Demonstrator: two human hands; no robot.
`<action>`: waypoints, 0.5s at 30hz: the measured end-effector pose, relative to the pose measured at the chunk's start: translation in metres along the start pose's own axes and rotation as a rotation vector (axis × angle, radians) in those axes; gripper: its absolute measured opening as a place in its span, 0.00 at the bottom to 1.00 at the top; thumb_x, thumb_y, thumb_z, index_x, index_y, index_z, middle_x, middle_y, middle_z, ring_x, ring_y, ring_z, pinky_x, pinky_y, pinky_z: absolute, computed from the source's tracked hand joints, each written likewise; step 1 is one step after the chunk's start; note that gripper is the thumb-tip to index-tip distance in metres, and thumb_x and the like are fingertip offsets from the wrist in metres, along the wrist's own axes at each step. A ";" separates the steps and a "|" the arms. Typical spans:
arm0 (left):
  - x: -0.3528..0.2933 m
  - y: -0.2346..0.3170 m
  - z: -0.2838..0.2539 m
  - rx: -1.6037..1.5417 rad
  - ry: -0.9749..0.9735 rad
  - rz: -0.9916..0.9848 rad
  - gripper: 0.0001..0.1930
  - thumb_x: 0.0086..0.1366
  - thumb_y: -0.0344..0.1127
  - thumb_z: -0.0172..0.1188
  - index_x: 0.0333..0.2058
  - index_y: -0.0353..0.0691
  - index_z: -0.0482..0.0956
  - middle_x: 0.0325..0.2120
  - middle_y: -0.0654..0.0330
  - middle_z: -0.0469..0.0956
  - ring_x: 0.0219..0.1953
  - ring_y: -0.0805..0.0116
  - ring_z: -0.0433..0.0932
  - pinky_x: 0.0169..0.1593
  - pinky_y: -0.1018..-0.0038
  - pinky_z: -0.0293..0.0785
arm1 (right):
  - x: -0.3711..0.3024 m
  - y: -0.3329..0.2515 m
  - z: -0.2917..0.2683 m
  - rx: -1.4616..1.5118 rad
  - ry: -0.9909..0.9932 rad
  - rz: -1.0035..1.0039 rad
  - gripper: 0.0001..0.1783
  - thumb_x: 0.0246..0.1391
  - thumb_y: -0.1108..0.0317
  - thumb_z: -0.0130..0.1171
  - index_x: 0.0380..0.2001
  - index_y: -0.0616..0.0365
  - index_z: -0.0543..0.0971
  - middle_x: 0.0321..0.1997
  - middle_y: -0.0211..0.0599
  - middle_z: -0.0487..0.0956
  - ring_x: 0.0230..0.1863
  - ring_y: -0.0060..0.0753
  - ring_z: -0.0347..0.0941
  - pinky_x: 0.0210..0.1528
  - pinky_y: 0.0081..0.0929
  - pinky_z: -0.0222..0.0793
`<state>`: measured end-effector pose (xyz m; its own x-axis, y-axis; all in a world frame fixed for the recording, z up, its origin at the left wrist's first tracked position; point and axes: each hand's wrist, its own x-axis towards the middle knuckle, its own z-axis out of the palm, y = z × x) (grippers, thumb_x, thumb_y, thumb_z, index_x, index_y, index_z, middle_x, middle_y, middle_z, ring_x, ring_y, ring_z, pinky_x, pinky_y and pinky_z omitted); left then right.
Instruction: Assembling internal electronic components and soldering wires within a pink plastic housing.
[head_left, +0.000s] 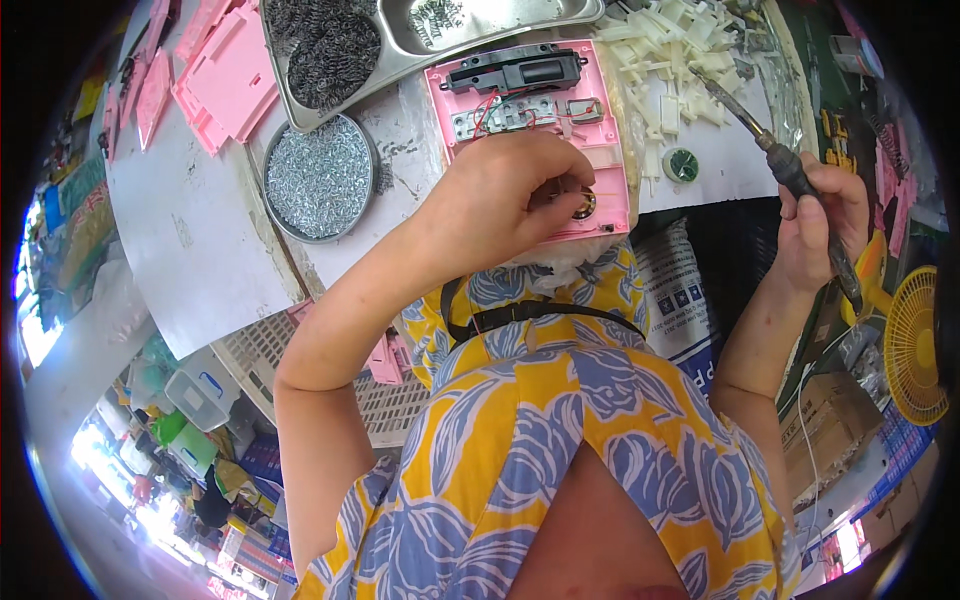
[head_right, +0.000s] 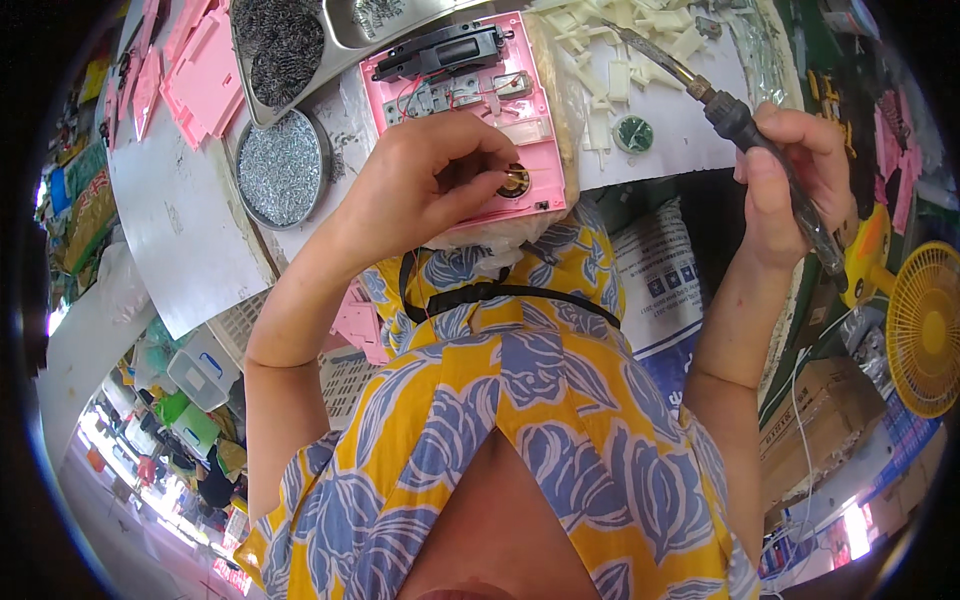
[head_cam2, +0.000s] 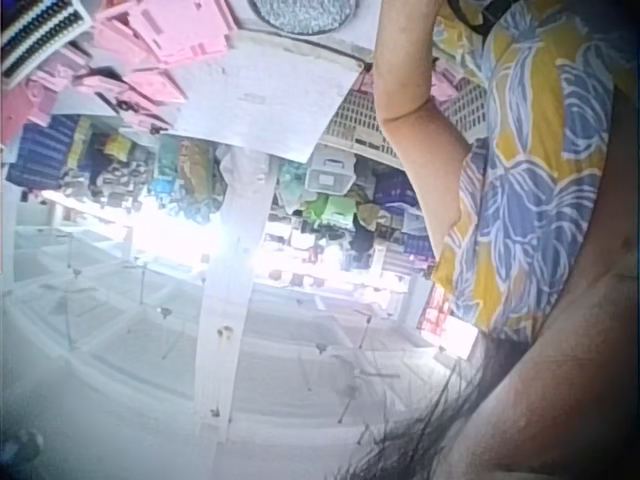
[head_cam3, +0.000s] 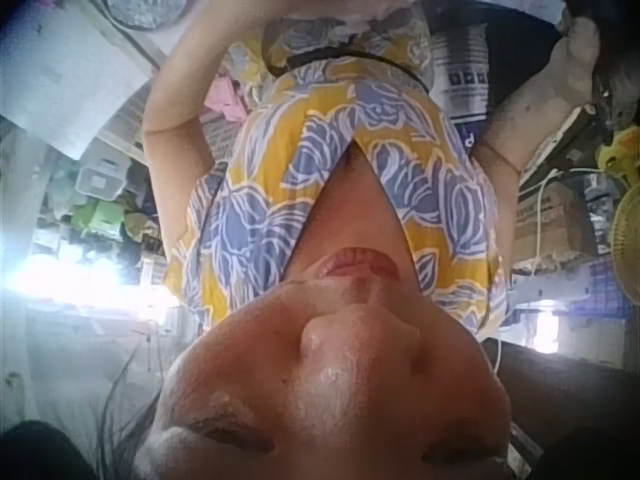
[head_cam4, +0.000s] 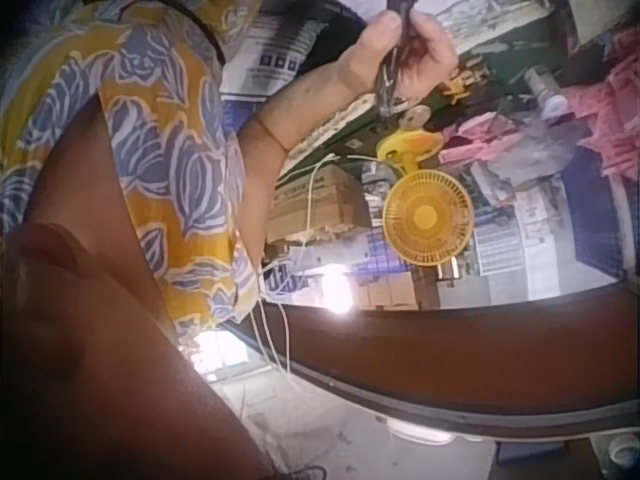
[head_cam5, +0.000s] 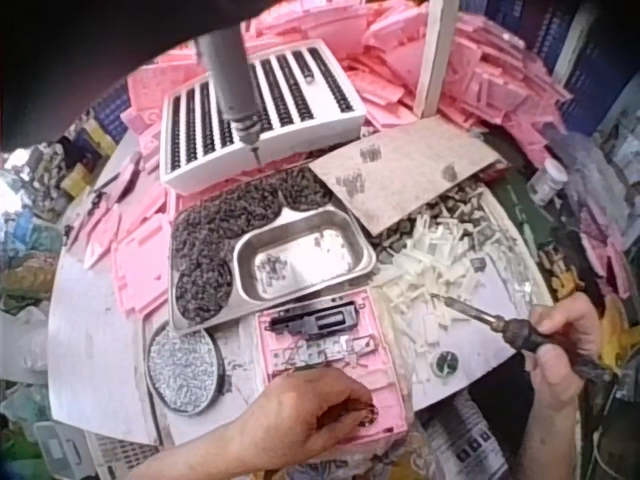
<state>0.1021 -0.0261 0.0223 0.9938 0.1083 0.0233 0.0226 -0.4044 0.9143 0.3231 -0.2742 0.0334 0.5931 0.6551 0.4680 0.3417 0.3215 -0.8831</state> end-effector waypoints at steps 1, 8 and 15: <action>0.000 0.004 0.000 0.030 -0.002 0.008 0.09 0.60 0.25 0.67 0.40 0.35 0.81 0.29 0.59 0.78 0.28 0.70 0.78 0.32 0.74 0.75 | -0.001 0.000 -0.001 0.000 0.006 0.004 0.16 0.54 0.76 0.61 0.47 0.68 0.74 0.34 0.40 0.76 0.27 0.21 0.69 0.32 0.17 0.65; 0.001 0.003 0.012 0.309 0.056 0.129 0.09 0.57 0.26 0.67 0.38 0.39 0.81 0.32 0.57 0.75 0.29 0.60 0.79 0.33 0.69 0.77 | -0.002 -0.001 -0.003 0.006 0.017 -0.002 0.17 0.55 0.75 0.63 0.47 0.68 0.74 0.35 0.41 0.77 0.28 0.23 0.70 0.32 0.18 0.67; 0.002 0.006 0.017 0.246 0.127 0.075 0.05 0.57 0.29 0.65 0.33 0.40 0.79 0.32 0.58 0.76 0.31 0.57 0.81 0.33 0.64 0.77 | -0.007 0.002 0.035 0.024 0.028 0.080 0.22 0.58 0.73 0.65 0.55 0.67 0.75 0.39 0.41 0.80 0.36 0.29 0.78 0.40 0.24 0.75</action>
<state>0.1058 -0.0437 0.0213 0.9726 0.1760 0.1521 -0.0097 -0.6225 0.7826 0.2941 -0.2542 0.0273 0.6381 0.6602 0.3962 0.2752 0.2850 -0.9182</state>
